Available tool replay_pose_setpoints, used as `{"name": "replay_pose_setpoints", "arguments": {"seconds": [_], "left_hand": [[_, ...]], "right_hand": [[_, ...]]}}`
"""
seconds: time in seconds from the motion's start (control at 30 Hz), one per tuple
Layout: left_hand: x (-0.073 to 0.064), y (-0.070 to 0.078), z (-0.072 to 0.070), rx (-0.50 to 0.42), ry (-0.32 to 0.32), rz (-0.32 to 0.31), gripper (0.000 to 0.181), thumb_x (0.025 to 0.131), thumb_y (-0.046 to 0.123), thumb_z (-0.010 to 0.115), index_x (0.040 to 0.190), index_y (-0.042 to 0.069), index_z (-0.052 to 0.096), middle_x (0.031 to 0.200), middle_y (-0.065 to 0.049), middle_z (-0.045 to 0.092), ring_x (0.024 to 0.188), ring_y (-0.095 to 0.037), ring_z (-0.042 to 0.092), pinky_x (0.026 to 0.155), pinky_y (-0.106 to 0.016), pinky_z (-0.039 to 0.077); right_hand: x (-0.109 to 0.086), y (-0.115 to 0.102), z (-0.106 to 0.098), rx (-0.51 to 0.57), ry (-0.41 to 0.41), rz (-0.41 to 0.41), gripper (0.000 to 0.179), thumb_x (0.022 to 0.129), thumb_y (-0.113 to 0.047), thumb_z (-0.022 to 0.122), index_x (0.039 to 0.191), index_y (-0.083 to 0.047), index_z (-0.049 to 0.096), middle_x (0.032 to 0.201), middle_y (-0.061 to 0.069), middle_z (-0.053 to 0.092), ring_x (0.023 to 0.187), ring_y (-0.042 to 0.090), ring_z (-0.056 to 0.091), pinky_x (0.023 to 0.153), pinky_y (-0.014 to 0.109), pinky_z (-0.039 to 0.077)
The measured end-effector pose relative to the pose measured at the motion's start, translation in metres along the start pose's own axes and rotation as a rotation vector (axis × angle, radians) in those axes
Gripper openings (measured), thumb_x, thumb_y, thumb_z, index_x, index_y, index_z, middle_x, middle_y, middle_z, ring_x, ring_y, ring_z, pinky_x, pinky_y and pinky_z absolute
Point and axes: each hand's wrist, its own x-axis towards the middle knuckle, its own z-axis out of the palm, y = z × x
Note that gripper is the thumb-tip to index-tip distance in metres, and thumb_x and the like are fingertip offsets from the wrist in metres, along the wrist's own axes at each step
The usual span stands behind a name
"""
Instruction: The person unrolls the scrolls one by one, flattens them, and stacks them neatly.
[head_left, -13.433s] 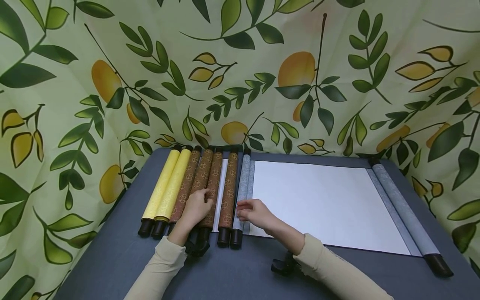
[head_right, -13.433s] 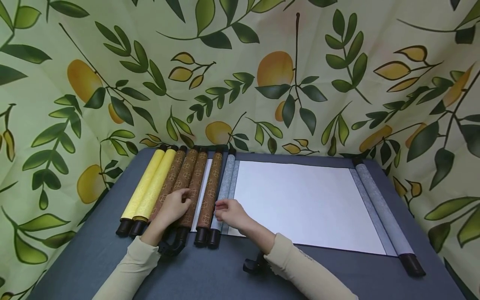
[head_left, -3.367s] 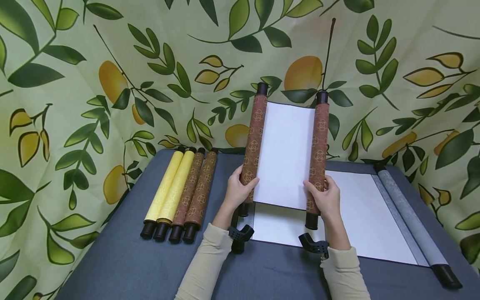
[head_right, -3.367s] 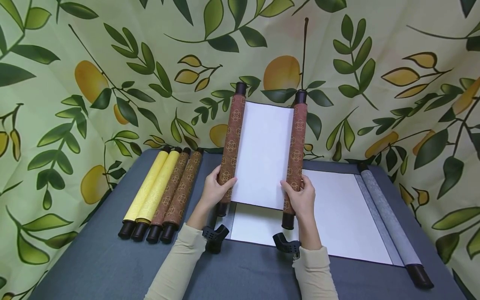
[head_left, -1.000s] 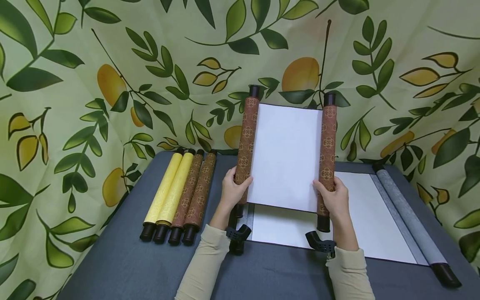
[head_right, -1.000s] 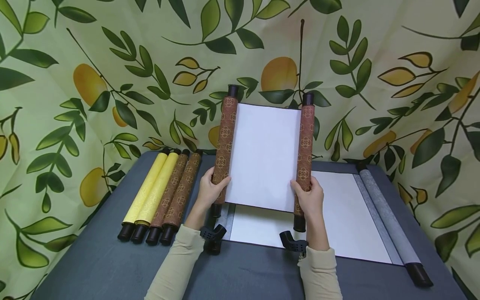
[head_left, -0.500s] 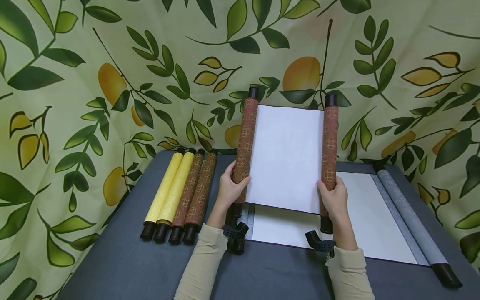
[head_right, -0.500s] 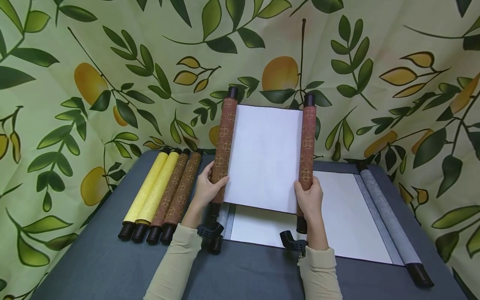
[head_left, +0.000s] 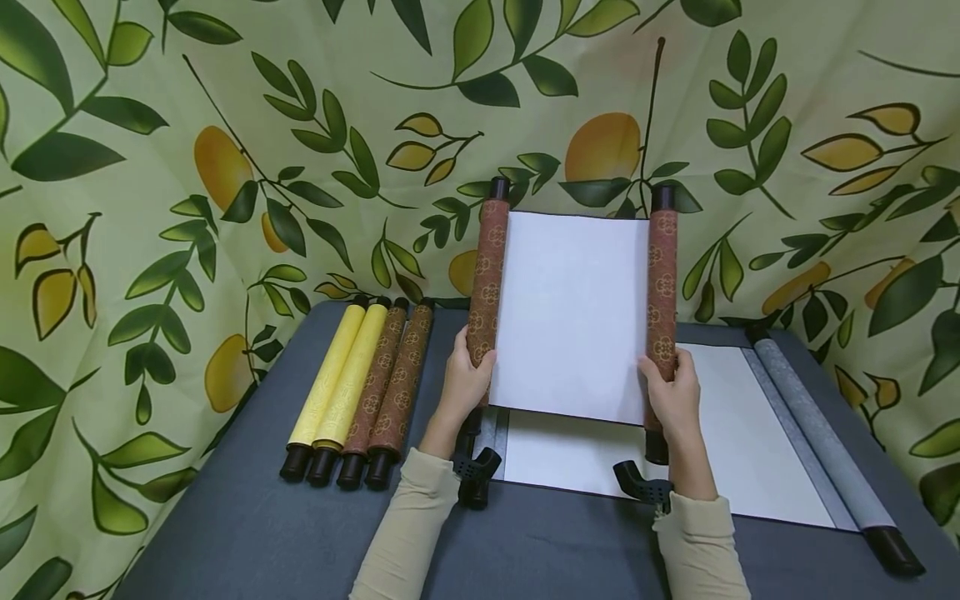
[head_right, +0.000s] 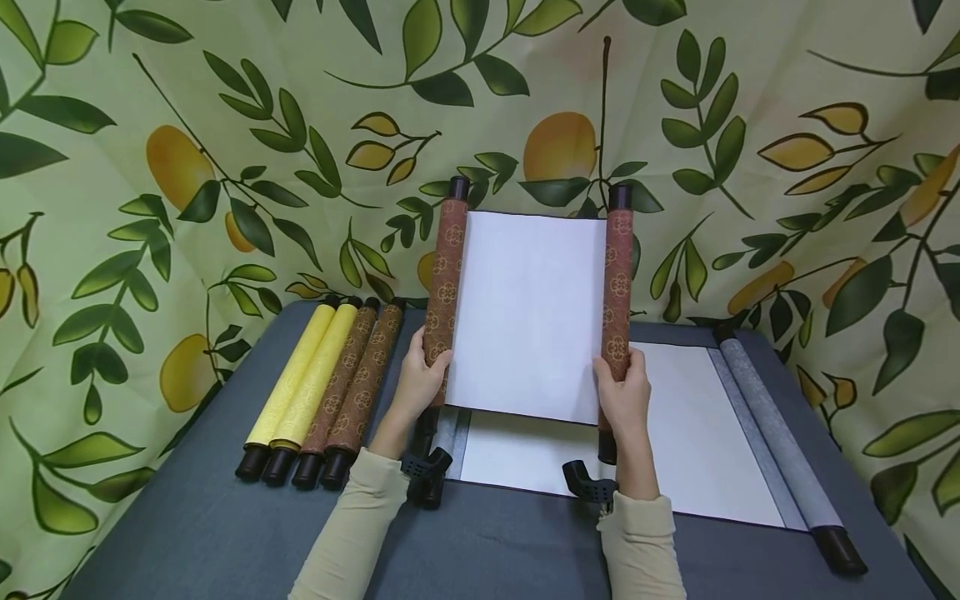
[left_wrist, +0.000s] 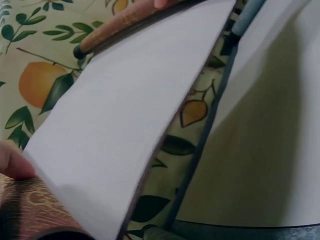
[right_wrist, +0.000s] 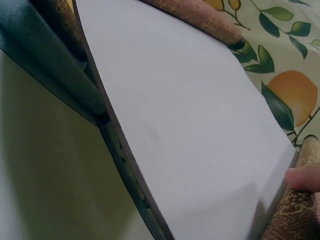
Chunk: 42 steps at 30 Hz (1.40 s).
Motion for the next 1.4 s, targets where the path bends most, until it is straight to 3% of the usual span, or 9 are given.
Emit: {"name": "replay_pose_setpoints", "arguments": {"seconds": [0.17,0.3,0.43,0.57,0.7,0.97,1.1,1.23,1.4], "left_hand": [[0.001,-0.002,0.006,0.012,0.092,0.039,0.06,0.086,0.013,0.055,0.142,-0.001,0.037,0.105,-0.027,0.064,0.07,-0.022,0.058,0.056,-0.024,0.046],[0.001,-0.002,0.006,0.028,0.129,0.06,0.058,0.085,0.015,0.06,0.138,-0.002,0.043,0.099,-0.027,0.066,0.067,-0.024,0.061,0.054,-0.026,0.048],[0.0,-0.003,0.003,0.031,0.154,0.059,0.064,0.082,0.019,0.072,0.136,-0.003,0.045,0.106,-0.026,0.067,0.081,-0.032,0.067,0.063,-0.034,0.055],[0.001,-0.005,0.0,0.013,0.146,0.042,0.071,0.08,0.02,0.078,0.138,-0.002,0.043,0.114,-0.025,0.065,0.094,-0.036,0.067,0.074,-0.041,0.057],[0.003,-0.005,-0.002,0.001,0.137,0.054,0.07,0.082,0.017,0.075,0.14,0.0,0.04,0.115,-0.027,0.064,0.096,-0.039,0.068,0.075,-0.044,0.058],[0.004,-0.005,-0.006,-0.016,0.08,0.07,0.063,0.086,0.013,0.07,0.137,-0.001,0.035,0.113,-0.028,0.065,0.091,-0.039,0.068,0.07,-0.035,0.057],[0.005,-0.006,-0.008,-0.005,0.064,0.097,0.057,0.087,0.011,0.068,0.134,0.0,0.037,0.111,-0.027,0.065,0.092,-0.038,0.068,0.07,-0.034,0.056],[0.006,-0.007,-0.01,0.001,0.064,0.094,0.055,0.088,0.013,0.068,0.134,0.001,0.041,0.113,-0.025,0.064,0.094,-0.036,0.066,0.072,-0.034,0.055],[0.005,-0.007,-0.015,0.009,0.066,0.071,0.056,0.088,0.017,0.068,0.136,0.001,0.045,0.118,-0.024,0.061,0.096,-0.036,0.065,0.075,-0.039,0.056]], "right_hand": [[0.0,0.0,-0.002,0.004,-0.004,0.026,0.055,0.098,-0.027,0.049,0.145,-0.001,0.034,0.134,0.027,0.046,0.112,0.032,0.048,0.082,0.036,0.039],[-0.001,0.001,-0.002,0.015,0.033,0.0,0.054,0.098,-0.022,0.049,0.144,0.003,0.035,0.133,0.03,0.048,0.114,0.037,0.05,0.091,0.046,0.04],[0.0,0.003,-0.001,0.018,0.024,-0.016,0.055,0.099,-0.022,0.046,0.143,0.007,0.033,0.133,0.034,0.047,0.116,0.04,0.05,0.095,0.051,0.04],[0.003,0.006,0.0,-0.006,0.003,-0.013,0.055,0.1,-0.027,0.042,0.143,0.006,0.033,0.128,0.03,0.049,0.108,0.033,0.052,0.08,0.036,0.044],[0.006,0.008,-0.001,-0.033,0.021,0.004,0.057,0.097,-0.03,0.047,0.142,0.003,0.035,0.125,0.028,0.053,0.101,0.027,0.054,0.065,0.016,0.039],[0.004,0.008,-0.01,-0.026,0.013,0.026,0.072,0.087,-0.025,0.069,0.14,0.006,0.03,0.134,0.033,0.051,0.111,0.034,0.056,0.061,0.009,0.036],[0.005,0.008,-0.012,-0.032,0.025,0.012,0.064,0.088,-0.02,0.066,0.136,0.008,0.034,0.126,0.032,0.055,0.087,0.013,0.059,0.057,0.006,0.038],[0.005,0.009,-0.013,-0.031,0.045,-0.01,0.055,0.089,-0.018,0.064,0.13,0.008,0.039,0.119,0.031,0.058,0.065,-0.01,0.044,0.055,0.008,0.039],[0.007,0.01,-0.017,-0.028,0.046,-0.017,0.052,0.091,-0.022,0.061,0.132,0.004,0.043,0.12,0.029,0.06,0.065,-0.015,0.043,0.056,0.007,0.04]]}}
